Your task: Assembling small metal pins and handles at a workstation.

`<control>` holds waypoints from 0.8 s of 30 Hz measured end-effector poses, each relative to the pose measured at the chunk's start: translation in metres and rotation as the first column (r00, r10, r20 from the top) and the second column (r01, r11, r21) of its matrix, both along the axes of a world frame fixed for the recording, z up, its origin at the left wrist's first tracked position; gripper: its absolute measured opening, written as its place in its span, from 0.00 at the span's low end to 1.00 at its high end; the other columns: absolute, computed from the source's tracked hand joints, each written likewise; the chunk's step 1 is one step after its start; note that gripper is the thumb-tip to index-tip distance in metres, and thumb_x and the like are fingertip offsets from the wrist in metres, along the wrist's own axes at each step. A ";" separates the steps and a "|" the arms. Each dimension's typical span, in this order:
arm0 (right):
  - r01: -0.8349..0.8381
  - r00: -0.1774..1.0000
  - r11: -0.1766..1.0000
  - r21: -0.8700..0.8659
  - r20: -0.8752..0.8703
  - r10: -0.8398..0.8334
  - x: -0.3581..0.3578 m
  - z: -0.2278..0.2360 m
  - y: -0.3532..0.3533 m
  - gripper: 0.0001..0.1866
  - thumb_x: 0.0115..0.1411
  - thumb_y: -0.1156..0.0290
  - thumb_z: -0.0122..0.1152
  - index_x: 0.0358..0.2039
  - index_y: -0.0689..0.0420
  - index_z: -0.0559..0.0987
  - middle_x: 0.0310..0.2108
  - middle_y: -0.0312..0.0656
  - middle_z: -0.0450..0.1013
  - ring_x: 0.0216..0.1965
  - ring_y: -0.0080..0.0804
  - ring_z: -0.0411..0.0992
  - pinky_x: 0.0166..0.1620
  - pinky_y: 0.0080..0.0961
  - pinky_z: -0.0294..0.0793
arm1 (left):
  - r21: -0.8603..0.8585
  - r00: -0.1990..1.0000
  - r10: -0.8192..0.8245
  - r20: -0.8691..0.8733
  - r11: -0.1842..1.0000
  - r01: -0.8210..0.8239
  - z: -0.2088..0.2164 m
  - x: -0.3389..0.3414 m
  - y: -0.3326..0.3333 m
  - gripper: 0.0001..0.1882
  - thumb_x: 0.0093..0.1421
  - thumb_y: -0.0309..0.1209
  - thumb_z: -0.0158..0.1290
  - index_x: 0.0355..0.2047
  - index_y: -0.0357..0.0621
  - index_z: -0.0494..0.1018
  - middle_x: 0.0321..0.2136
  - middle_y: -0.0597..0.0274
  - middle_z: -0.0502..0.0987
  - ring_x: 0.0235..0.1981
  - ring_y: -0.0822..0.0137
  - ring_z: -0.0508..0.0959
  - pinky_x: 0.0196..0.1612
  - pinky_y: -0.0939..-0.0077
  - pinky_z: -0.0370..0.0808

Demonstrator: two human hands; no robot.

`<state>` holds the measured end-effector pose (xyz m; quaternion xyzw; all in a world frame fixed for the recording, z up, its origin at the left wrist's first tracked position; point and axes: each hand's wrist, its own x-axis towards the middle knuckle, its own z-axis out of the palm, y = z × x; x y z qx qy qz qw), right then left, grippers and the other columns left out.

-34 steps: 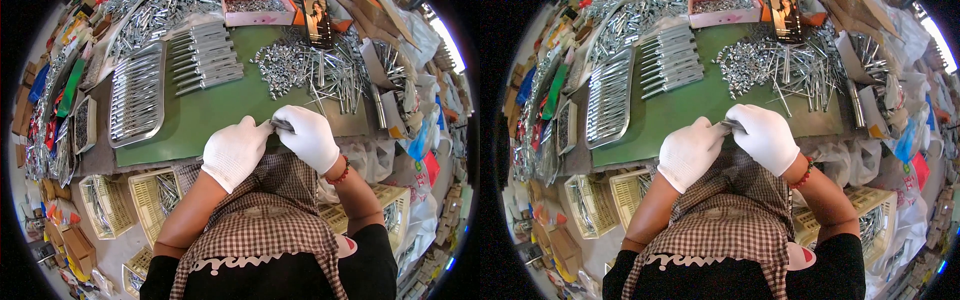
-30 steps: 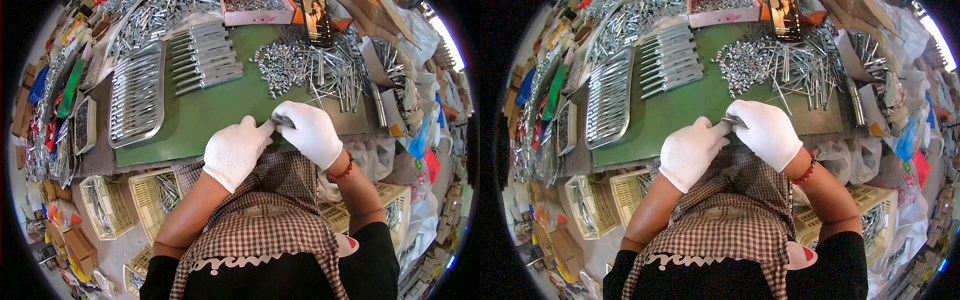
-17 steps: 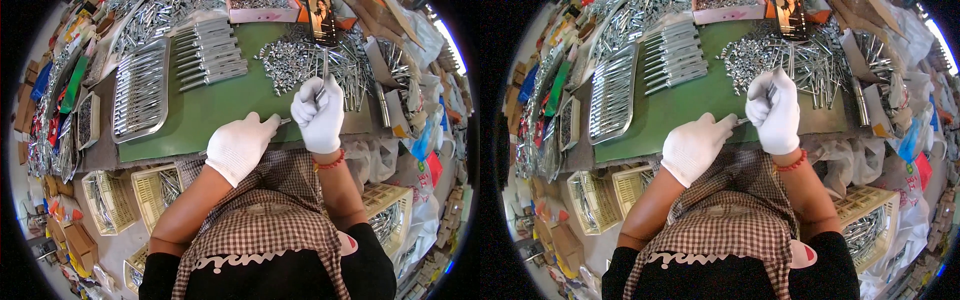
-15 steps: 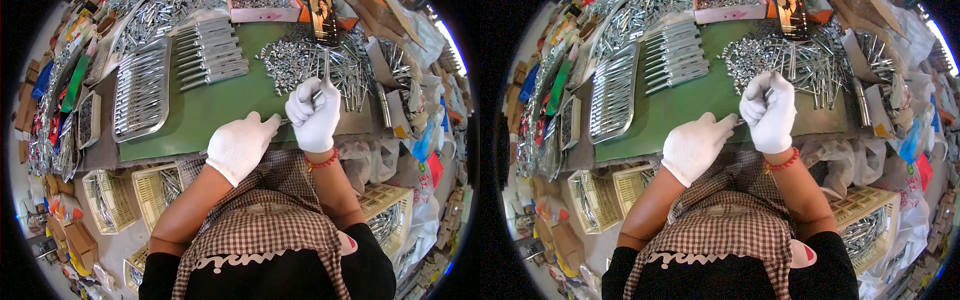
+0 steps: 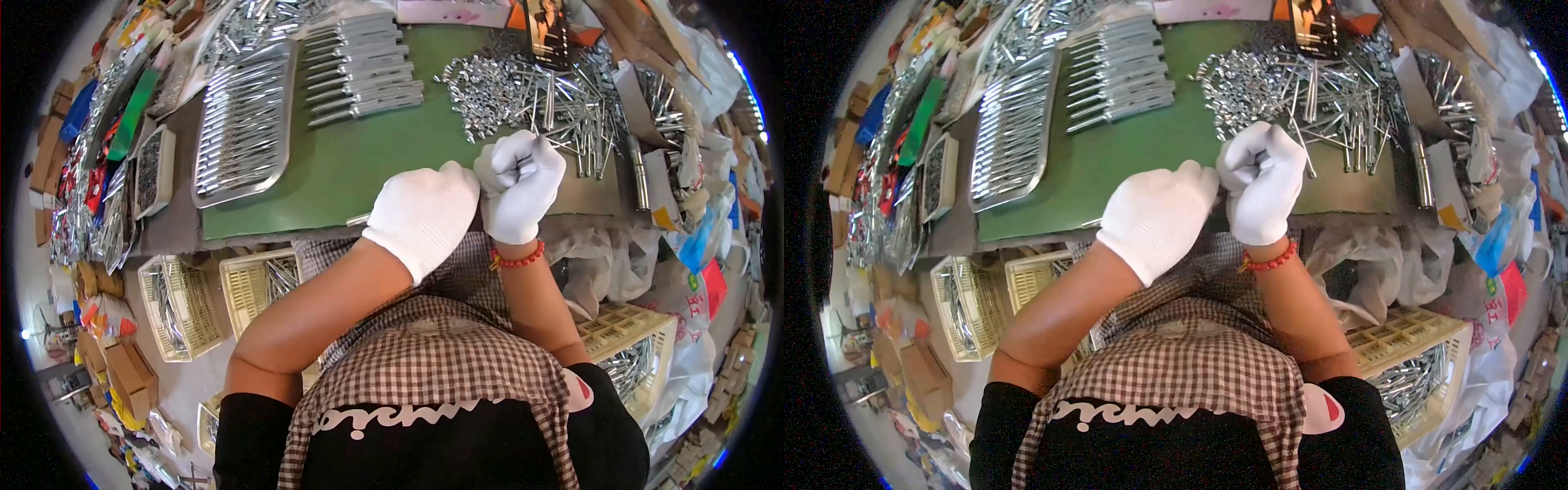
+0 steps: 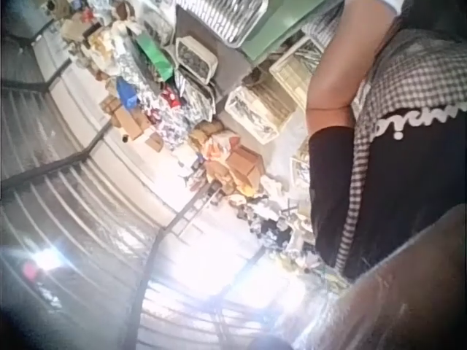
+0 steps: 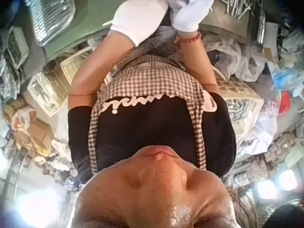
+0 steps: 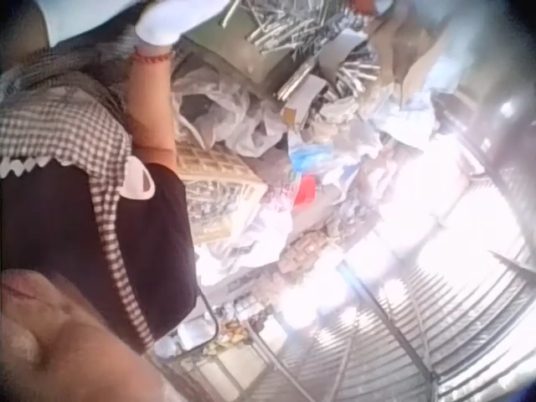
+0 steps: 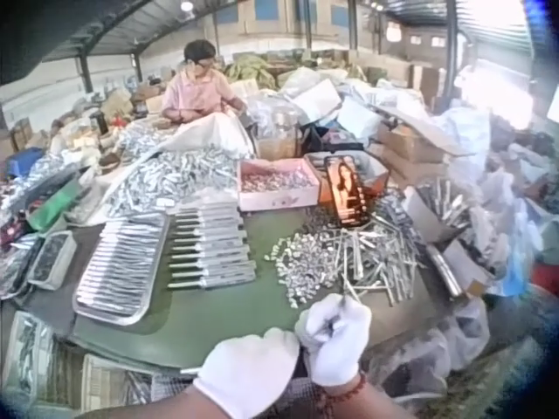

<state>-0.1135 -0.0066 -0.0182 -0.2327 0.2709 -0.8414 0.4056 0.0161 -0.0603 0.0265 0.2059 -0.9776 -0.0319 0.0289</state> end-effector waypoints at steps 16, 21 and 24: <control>0.081 0.996 0.993 0.089 0.041 -0.085 -0.018 -0.009 -0.006 0.26 0.71 0.49 0.45 0.23 0.56 0.72 0.11 0.29 0.51 0.11 0.20 0.48 0.17 0.23 0.44 | 0.180 0.898 0.298 -0.324 0.951 -0.251 0.001 0.107 0.014 0.12 0.63 0.38 0.55 0.42 0.47 0.79 0.34 0.55 0.80 0.35 0.52 0.82 0.38 0.60 0.78; -0.010 1.000 0.991 0.135 0.030 0.006 -0.014 -0.013 -0.003 0.23 0.72 0.53 0.46 0.25 0.57 0.73 0.13 0.28 0.55 0.12 0.18 0.50 0.17 0.20 0.46 | 0.093 0.857 0.461 -0.230 0.887 -0.452 -0.026 0.217 0.009 0.10 0.60 0.32 0.57 0.40 0.43 0.81 0.34 0.55 0.80 0.36 0.52 0.80 0.41 0.60 0.77; 0.004 1.000 0.981 0.193 -0.024 0.001 -0.013 -0.010 0.000 0.21 0.72 0.55 0.48 0.27 0.57 0.73 0.14 0.28 0.54 0.14 0.18 0.50 0.19 0.20 0.48 | 0.117 0.798 0.432 -0.420 0.898 -0.425 -0.010 0.184 -0.003 0.11 0.57 0.28 0.59 0.41 0.42 0.81 0.35 0.55 0.81 0.36 0.53 0.79 0.43 0.60 0.76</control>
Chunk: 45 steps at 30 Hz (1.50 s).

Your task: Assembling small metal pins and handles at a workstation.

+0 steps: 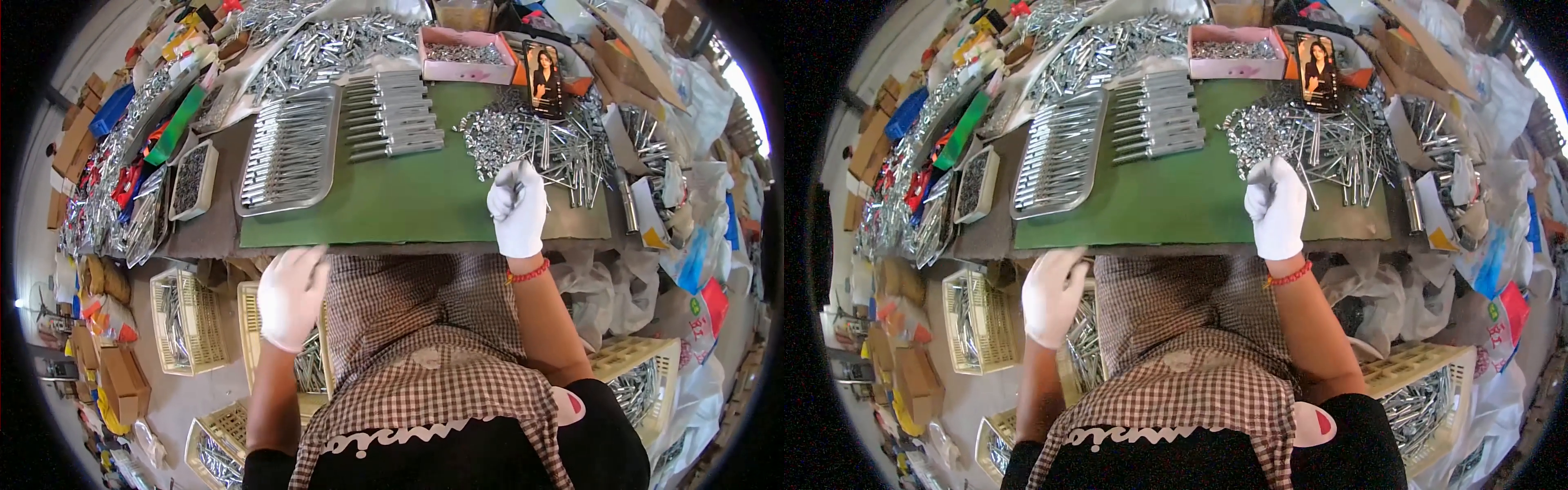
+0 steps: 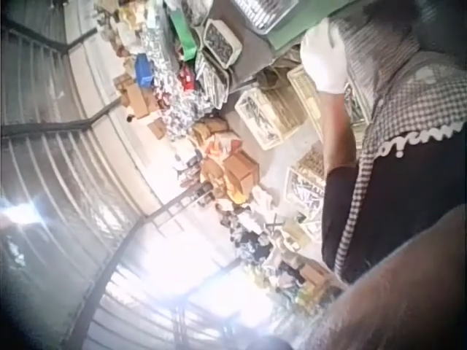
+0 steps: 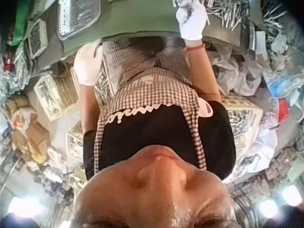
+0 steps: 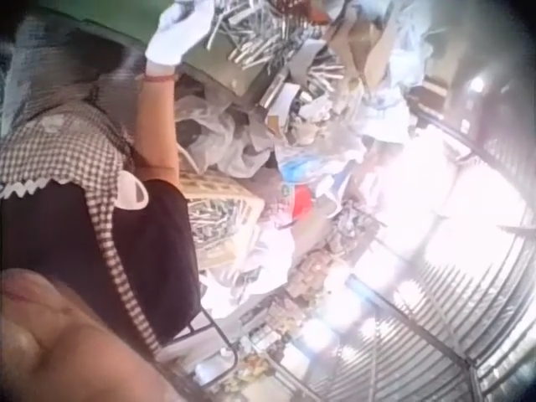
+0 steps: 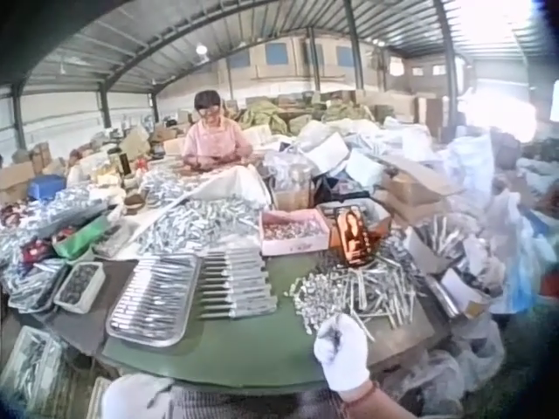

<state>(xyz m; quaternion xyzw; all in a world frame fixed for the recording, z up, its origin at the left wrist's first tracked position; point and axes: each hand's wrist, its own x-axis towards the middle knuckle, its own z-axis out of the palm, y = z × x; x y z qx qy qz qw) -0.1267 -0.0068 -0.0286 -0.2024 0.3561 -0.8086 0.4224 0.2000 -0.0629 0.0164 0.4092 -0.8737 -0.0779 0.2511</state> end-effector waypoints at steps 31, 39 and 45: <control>-0.102 0.784 0.827 0.553 -0.467 0.409 -0.009 0.039 0.039 0.16 0.73 0.61 0.50 0.44 0.60 0.80 0.25 0.34 0.77 0.17 0.17 0.64 0.23 0.19 0.65 | 0.055 0.780 -0.623 0.069 0.783 0.620 0.013 -0.154 -0.043 0.19 0.58 0.36 0.60 0.49 0.43 0.76 0.33 0.59 0.78 0.33 0.56 0.77 0.38 0.63 0.75; 0.120 0.517 0.895 0.429 -0.797 0.313 -0.014 0.023 0.039 0.19 0.69 0.57 0.55 0.34 0.62 0.80 0.21 0.41 0.75 0.21 0.26 0.69 0.28 0.27 0.69 | 0.037 0.768 -0.600 0.224 0.793 0.608 0.023 -0.164 -0.030 0.16 0.58 0.37 0.60 0.44 0.46 0.77 0.30 0.61 0.77 0.32 0.58 0.77 0.37 0.66 0.75; 0.081 0.614 0.780 0.620 -0.647 0.451 -0.009 0.040 0.042 0.15 0.66 0.62 0.59 0.32 0.63 0.79 0.23 0.42 0.76 0.23 0.27 0.71 0.31 0.27 0.71 | 0.021 0.797 -0.591 0.124 0.805 0.593 0.008 -0.155 -0.036 0.16 0.58 0.36 0.60 0.46 0.48 0.78 0.30 0.61 0.77 0.32 0.57 0.78 0.36 0.65 0.75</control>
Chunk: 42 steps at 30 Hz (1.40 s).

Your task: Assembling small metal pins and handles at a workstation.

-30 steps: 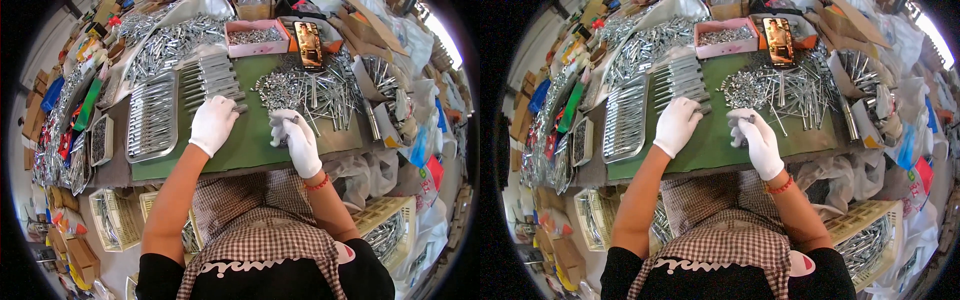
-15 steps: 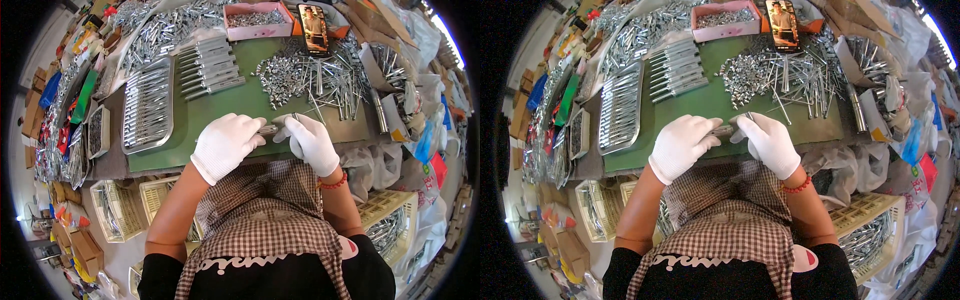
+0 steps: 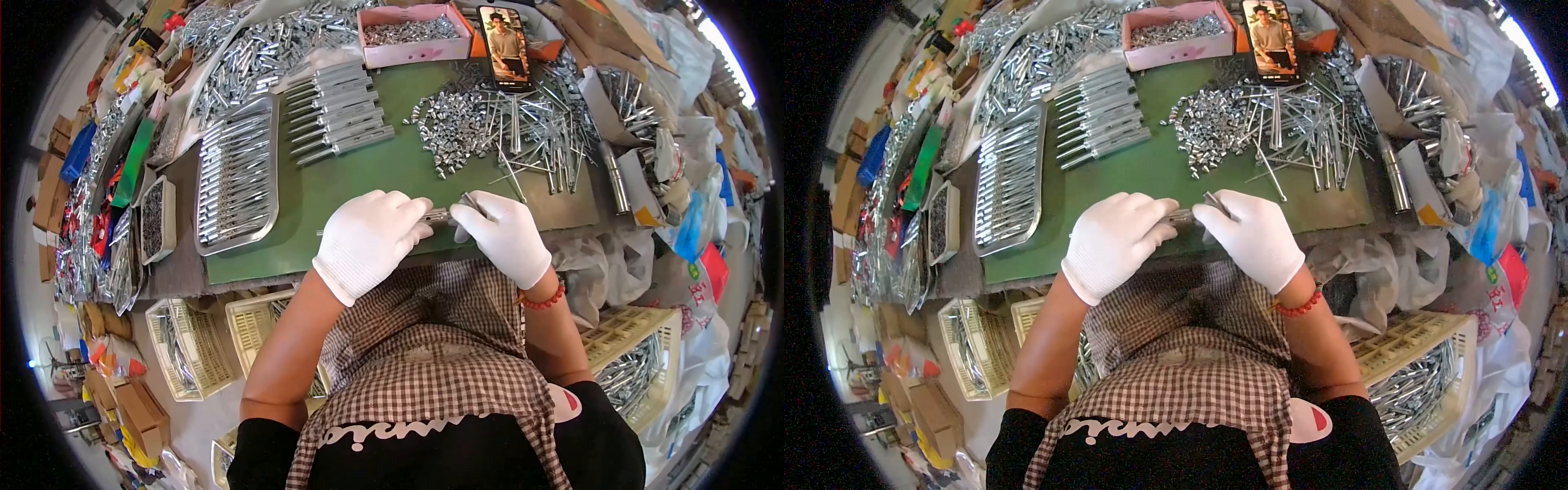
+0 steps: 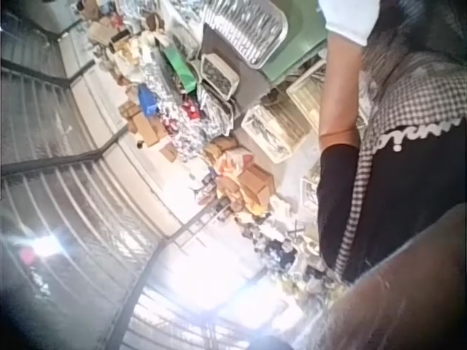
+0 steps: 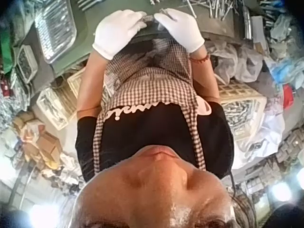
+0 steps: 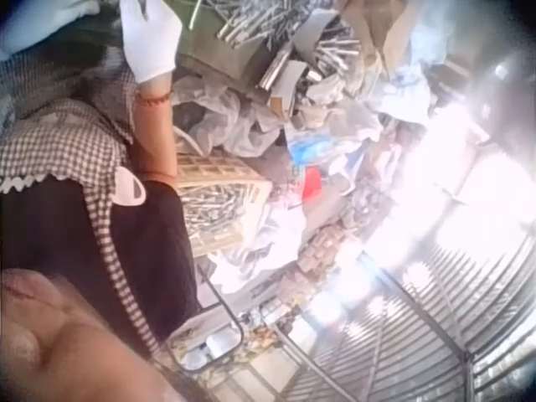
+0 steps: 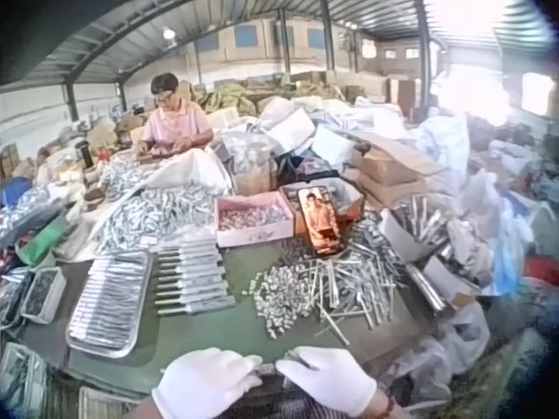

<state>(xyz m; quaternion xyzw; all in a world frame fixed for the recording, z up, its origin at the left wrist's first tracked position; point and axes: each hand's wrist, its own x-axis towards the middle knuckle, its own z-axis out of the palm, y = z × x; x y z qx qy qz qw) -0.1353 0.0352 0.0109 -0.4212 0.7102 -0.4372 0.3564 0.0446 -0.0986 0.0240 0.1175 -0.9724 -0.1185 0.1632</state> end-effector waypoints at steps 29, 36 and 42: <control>0.072 0.803 0.957 -0.281 -0.552 -0.222 -0.023 -0.015 -0.019 0.06 0.57 0.73 0.64 0.36 0.55 0.82 0.30 0.41 0.75 0.31 0.38 0.76 0.36 0.31 0.74 | 0.072 0.976 0.202 0.076 0.976 -0.207 -0.009 -0.003 0.022 0.12 0.60 0.30 0.54 0.43 0.57 0.78 0.27 0.61 0.75 0.25 0.57 0.79 0.28 0.64 0.76; -0.088 0.614 0.989 -0.118 -0.789 -0.039 -0.021 -0.004 -0.055 0.06 0.58 0.68 0.60 0.36 0.51 0.80 0.33 0.44 0.75 0.34 0.47 0.77 0.37 0.41 0.76 | 0.021 0.960 0.248 0.126 0.967 -0.253 -0.011 -0.005 0.024 0.11 0.61 0.32 0.53 0.44 0.57 0.77 0.28 0.61 0.74 0.25 0.56 0.79 0.28 0.61 0.76; -0.099 0.384 0.992 0.074 -0.917 0.107 -0.013 0.003 -0.065 0.08 0.58 0.70 0.60 0.39 0.51 0.77 0.32 0.42 0.75 0.35 0.44 0.77 0.37 0.41 0.77 | 0.034 0.963 0.237 0.127 0.969 -0.243 -0.011 -0.005 0.024 0.11 0.61 0.32 0.53 0.44 0.57 0.77 0.29 0.59 0.73 0.26 0.56 0.79 0.28 0.62 0.76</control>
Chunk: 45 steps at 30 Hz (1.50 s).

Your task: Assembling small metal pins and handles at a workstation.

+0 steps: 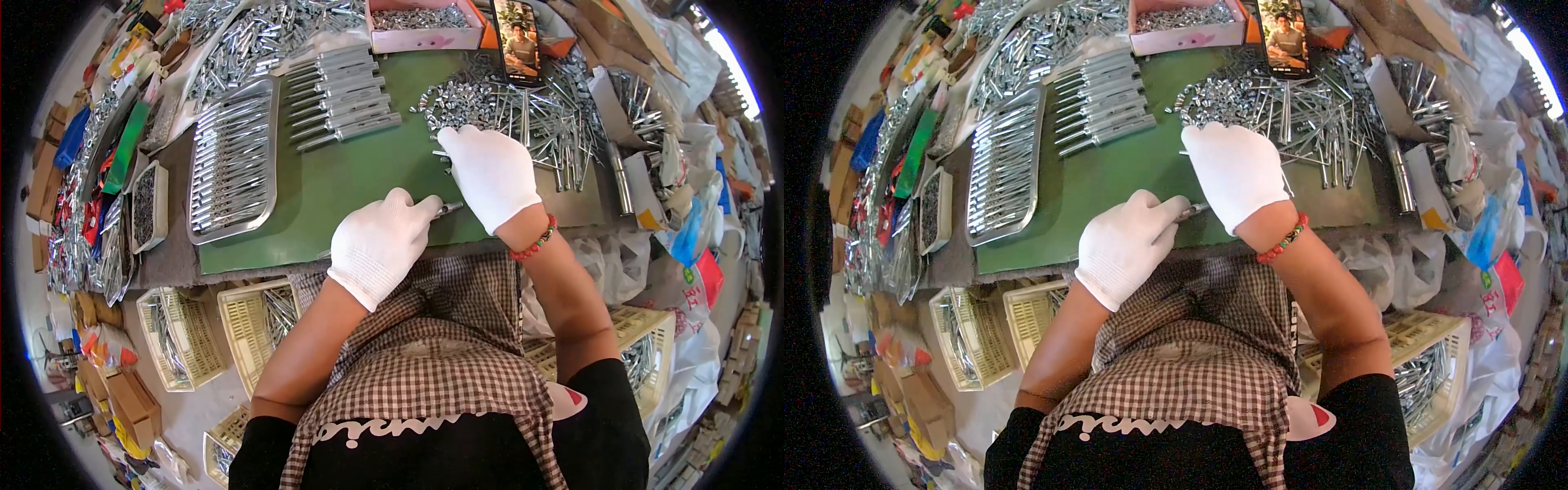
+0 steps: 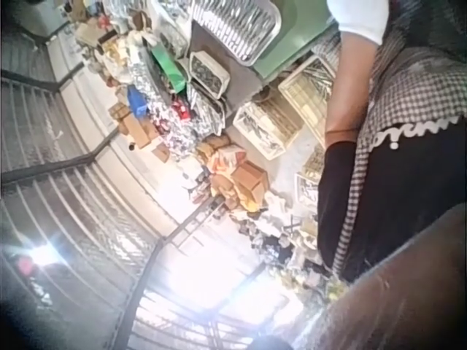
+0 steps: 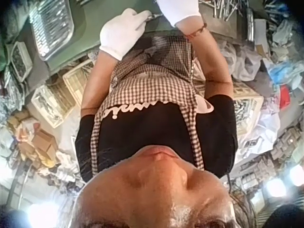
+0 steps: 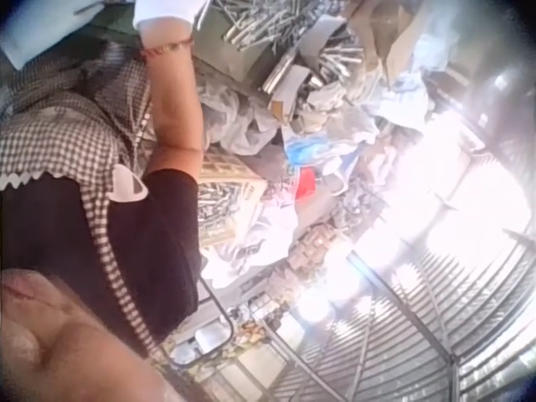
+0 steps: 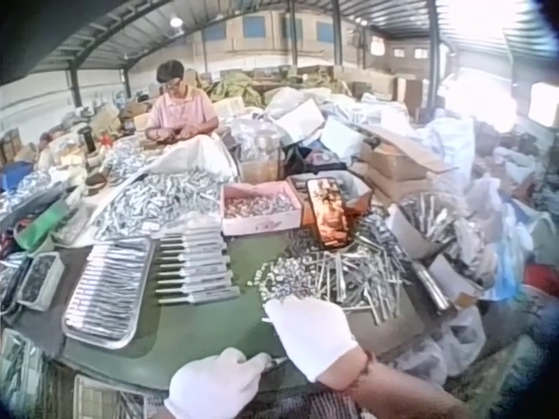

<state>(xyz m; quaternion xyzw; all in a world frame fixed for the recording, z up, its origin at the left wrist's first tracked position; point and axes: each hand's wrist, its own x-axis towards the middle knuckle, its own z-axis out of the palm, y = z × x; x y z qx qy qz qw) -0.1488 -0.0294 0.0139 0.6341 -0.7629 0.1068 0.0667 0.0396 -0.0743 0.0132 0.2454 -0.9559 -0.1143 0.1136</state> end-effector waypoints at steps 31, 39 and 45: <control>-0.132 0.940 0.969 -0.209 0.283 0.190 0.017 -0.018 0.063 0.06 0.57 0.64 0.66 0.32 0.51 0.81 0.28 0.39 0.74 0.30 0.40 0.76 0.34 0.36 0.75 | 0.006 0.999 0.002 -0.032 1.000 -0.002 -0.002 0.001 0.004 0.12 0.61 0.33 0.53 0.45 0.57 0.78 0.28 0.60 0.74 0.24 0.56 0.79 0.27 0.62 0.76; 0.005 0.950 0.976 -0.217 0.305 0.063 -0.018 -0.017 0.046 0.11 0.58 0.70 0.63 0.42 0.51 0.85 0.36 0.38 0.79 0.35 0.40 0.78 0.39 0.31 0.77 | 0.006 0.999 0.008 -0.044 1.000 -0.008 -0.002 0.002 0.002 0.10 0.61 0.33 0.54 0.43 0.57 0.77 0.26 0.61 0.74 0.24 0.56 0.78 0.26 0.62 0.76; -0.055 0.987 0.995 -0.087 0.148 0.068 -0.033 -0.016 0.029 0.10 0.59 0.68 0.62 0.41 0.48 0.84 0.36 0.38 0.78 0.35 0.41 0.78 0.39 0.34 0.77 | 0.032 0.998 0.003 -0.057 0.999 -0.001 -0.002 0.002 0.001 0.09 0.60 0.32 0.54 0.42 0.59 0.77 0.26 0.62 0.73 0.23 0.57 0.78 0.26 0.62 0.76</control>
